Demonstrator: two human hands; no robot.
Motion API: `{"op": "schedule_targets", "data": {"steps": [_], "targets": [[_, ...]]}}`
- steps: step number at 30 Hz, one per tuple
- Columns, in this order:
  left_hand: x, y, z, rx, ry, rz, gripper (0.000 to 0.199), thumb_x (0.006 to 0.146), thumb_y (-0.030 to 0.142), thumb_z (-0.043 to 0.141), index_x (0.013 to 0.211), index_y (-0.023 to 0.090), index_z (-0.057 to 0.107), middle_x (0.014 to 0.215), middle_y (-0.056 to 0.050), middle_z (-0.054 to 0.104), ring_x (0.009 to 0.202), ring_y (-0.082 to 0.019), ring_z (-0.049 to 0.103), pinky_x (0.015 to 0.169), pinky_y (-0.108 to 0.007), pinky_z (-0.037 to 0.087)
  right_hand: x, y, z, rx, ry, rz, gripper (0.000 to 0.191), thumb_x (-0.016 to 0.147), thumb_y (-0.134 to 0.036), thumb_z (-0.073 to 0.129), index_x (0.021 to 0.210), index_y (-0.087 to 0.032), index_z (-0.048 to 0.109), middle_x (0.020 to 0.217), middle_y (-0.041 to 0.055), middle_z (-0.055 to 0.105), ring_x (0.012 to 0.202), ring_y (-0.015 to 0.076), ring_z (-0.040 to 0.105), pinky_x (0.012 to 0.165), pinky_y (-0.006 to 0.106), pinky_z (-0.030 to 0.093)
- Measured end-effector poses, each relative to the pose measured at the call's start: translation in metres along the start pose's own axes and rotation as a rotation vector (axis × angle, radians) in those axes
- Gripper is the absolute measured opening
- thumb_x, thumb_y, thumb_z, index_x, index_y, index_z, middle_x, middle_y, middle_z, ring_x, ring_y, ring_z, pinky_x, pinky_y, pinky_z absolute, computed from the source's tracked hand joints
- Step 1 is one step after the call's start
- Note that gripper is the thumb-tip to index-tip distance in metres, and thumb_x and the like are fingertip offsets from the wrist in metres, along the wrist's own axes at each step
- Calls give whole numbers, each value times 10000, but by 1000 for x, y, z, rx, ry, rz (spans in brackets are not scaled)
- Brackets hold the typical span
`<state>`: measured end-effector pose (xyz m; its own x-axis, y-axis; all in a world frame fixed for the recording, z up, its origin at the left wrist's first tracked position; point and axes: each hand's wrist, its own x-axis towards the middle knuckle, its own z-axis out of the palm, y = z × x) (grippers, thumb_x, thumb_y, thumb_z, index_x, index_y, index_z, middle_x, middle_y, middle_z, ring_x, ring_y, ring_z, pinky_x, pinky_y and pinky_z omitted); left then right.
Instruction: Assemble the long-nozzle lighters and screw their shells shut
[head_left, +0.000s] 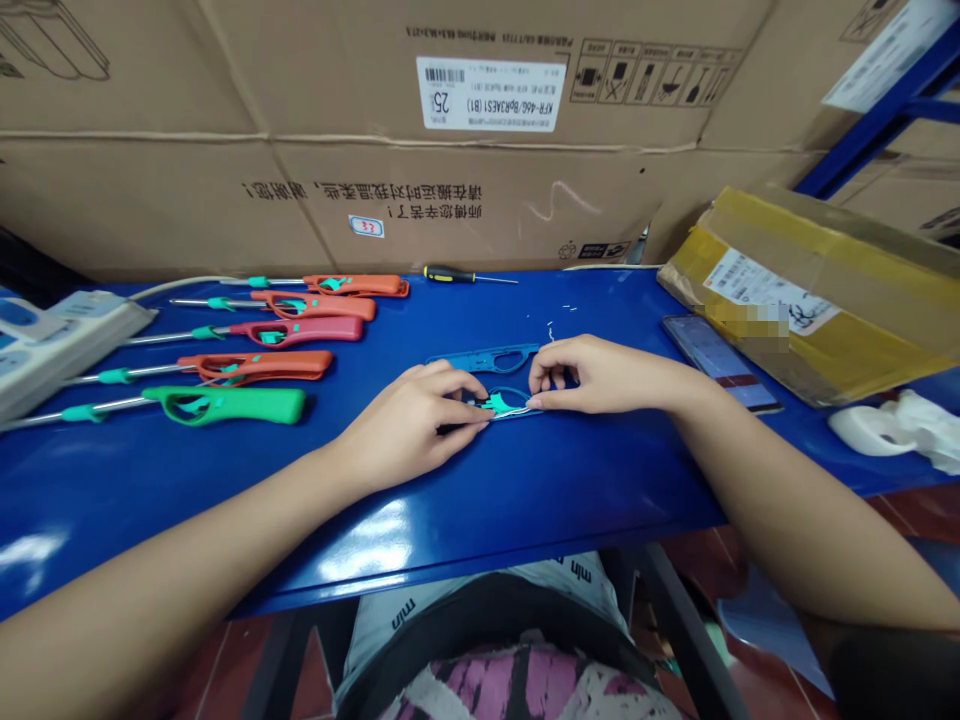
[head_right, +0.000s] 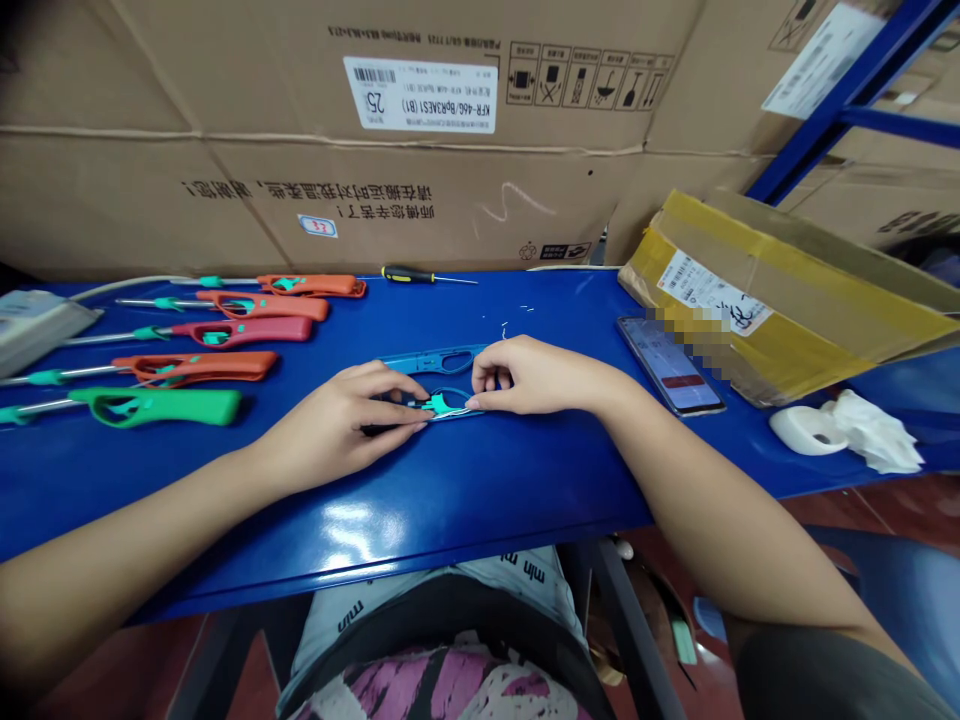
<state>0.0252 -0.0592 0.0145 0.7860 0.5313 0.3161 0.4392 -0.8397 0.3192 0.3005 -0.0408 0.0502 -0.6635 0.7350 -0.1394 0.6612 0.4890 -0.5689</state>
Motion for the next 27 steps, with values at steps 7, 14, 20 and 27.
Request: {"op": "schedule_targets", "data": {"steps": [7, 14, 20, 27], "targets": [[-1, -2, 2, 24, 15, 30, 225, 996, 251, 589, 1131, 239, 769, 1174, -74, 720, 1018, -217, 649, 891, -372, 500, 4, -1, 5, -6, 47, -25, 265, 875, -432, 691, 912, -171, 707, 896, 44, 701, 773, 151, 579, 695, 273, 439], [0, 1, 2, 146, 24, 74, 236, 1018, 274, 555, 1047, 232, 785, 1153, -69, 719, 982, -219, 654, 842, -371, 500, 7, 0, 8, 13, 56, -25, 243, 851, -409, 717, 896, -170, 705, 878, 37, 706, 763, 149, 580, 695, 272, 446], [-1, 2, 2, 197, 37, 99, 246, 1026, 275, 541, 1088, 240, 777, 1142, -58, 737, 965, -214, 671, 804, -359, 489, 5, 0, 7, 16, 64, -26, 233, 850, -392, 717, 910, -166, 718, 901, 45, 718, 773, 151, 587, 703, 276, 454], [-2, -2, 4, 161, 86, 123, 212, 1017, 266, 571, 1102, 242, 765, 1140, -27, 770, 946, -195, 705, 775, -338, 481, 3, 0, 4, 20, 56, -32, 185, 861, -324, 681, 941, -166, 733, 929, 52, 728, 781, 152, 597, 705, 278, 458]]}}
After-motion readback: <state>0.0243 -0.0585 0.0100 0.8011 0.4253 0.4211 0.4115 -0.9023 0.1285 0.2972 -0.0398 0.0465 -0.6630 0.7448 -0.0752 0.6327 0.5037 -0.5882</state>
